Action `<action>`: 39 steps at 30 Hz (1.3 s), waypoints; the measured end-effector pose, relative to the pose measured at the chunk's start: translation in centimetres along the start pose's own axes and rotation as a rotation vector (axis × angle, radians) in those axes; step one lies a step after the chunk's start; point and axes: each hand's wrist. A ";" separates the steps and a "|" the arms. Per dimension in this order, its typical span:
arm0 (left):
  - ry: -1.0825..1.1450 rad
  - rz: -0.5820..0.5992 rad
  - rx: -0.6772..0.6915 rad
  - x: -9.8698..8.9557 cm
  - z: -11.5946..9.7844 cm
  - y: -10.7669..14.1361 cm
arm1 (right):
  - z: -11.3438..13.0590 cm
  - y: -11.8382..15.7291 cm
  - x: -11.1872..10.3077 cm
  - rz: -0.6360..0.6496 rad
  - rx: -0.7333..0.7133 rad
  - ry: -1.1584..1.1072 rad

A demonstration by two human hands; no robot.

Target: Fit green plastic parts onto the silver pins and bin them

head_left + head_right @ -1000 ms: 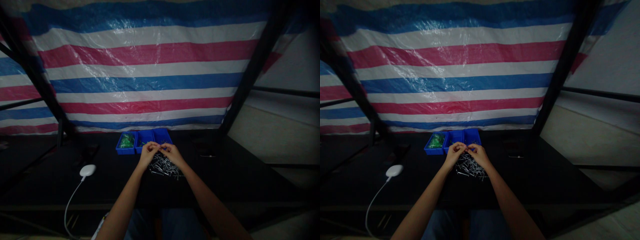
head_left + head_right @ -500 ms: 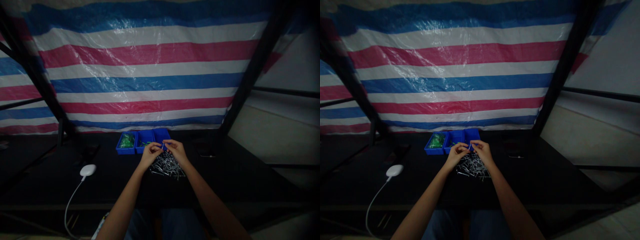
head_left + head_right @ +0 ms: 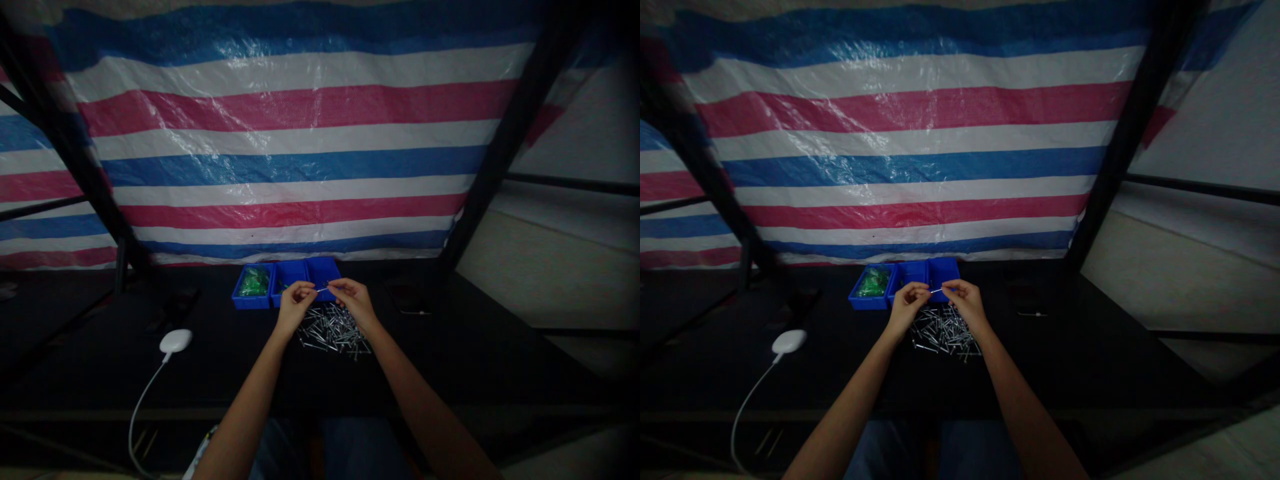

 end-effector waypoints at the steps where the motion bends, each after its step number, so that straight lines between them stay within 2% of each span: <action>1: 0.007 -0.025 0.002 -0.1 -0.1 -0.1 | -0.1 0.0 0.0 0.013 -0.014 0.023; 6: 0.044 -0.102 -0.018 -0.4 0.1 -0.3 | -0.4 0.2 0.4 0.126 -0.117 0.175; 10: 0.063 -0.061 -0.036 -0.3 0.1 -0.2 | -0.6 0.6 0.8 0.251 -0.106 0.197; 13: 0.063 -0.009 -0.037 -0.2 -0.1 0.0 | -0.6 0.9 1.1 0.286 -0.091 0.194; 16: 0.052 0.009 -0.037 -0.1 -0.1 0.1 | -0.9 0.9 1.2 0.276 -0.087 0.174; 19: 0.044 -0.030 -0.025 -0.2 -0.1 -0.1 | -1.1 0.5 1.1 0.232 -0.077 0.148; 24: 0.038 -0.120 0.003 -0.5 -0.1 -0.3 | -1.2 -0.2 0.4 0.036 -0.006 0.072; 29: 0.044 -0.130 -0.008 -0.7 -0.3 -0.3 | -1.3 -0.6 -0.2 -0.095 0.081 0.027; 34: 0.045 -0.134 -0.026 -0.6 -0.4 -0.3 | -1.6 -0.7 -0.1 -0.063 0.036 0.079; 39: 0.038 -0.146 -0.027 -0.6 -0.4 -0.2 | -1.8 -0.2 0.0 0.107 -0.160 0.465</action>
Point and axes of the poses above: each hand's wrist, its own y-axis away from the middle knuckle, its own x-axis out of the palm, z = x × y, and after that the axes turned 11 degrees about -z, right-handed
